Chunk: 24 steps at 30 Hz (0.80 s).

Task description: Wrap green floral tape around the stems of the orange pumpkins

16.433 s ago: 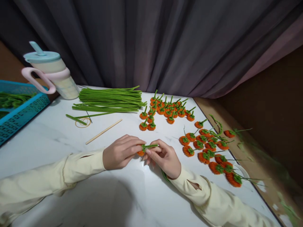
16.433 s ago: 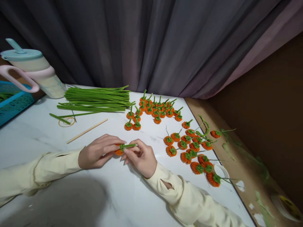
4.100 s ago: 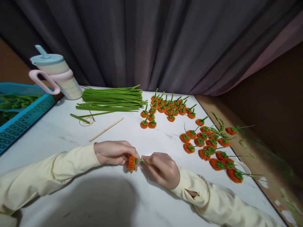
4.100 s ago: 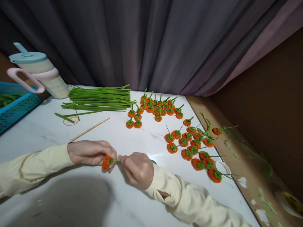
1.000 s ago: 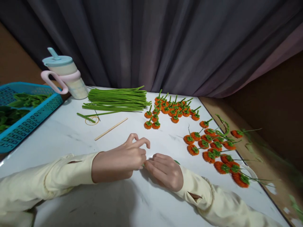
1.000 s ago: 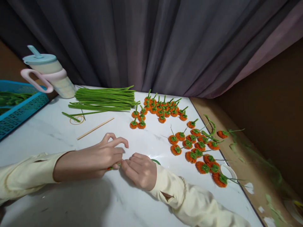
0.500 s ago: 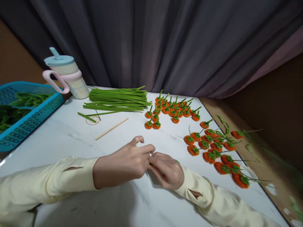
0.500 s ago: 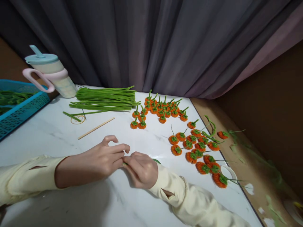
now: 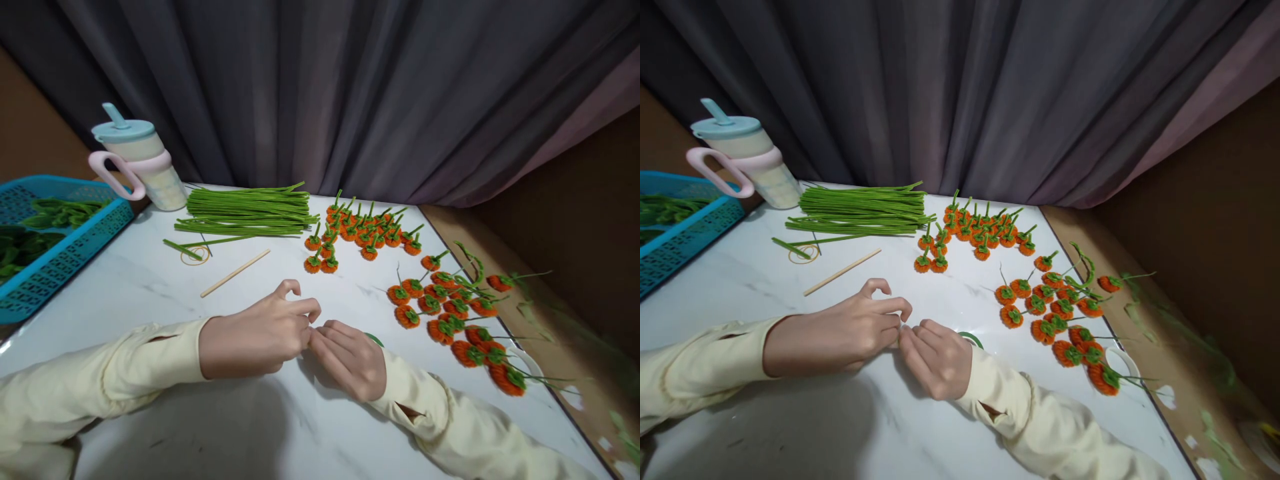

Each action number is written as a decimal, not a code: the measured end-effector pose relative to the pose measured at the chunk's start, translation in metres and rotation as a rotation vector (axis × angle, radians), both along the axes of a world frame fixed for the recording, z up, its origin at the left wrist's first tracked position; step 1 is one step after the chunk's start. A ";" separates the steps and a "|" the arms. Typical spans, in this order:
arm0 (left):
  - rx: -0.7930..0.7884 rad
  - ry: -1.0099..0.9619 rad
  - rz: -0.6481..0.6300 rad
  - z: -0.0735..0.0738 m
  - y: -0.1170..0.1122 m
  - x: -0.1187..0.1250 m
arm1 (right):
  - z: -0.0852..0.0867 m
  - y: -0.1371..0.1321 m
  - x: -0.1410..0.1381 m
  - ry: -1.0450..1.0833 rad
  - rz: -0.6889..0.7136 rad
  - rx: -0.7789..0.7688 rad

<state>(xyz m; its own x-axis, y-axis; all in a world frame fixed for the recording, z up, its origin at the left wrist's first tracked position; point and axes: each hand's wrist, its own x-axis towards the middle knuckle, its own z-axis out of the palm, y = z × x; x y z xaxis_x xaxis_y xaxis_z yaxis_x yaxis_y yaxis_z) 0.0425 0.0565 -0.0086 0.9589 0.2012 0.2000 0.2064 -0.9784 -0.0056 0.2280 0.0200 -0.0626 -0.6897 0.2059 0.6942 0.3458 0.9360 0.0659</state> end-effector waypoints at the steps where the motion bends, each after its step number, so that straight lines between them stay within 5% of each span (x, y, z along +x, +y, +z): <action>1: -0.014 0.020 -0.005 -0.001 0.000 -0.001 | 0.000 0.000 0.001 -0.011 0.011 0.001; 13: 0.141 0.011 0.022 0.003 -0.005 -0.001 | -0.004 0.003 -0.002 0.083 0.009 -0.110; 24: 0.085 0.081 -0.017 0.004 -0.002 -0.004 | -0.004 0.002 -0.004 0.126 -0.003 -0.140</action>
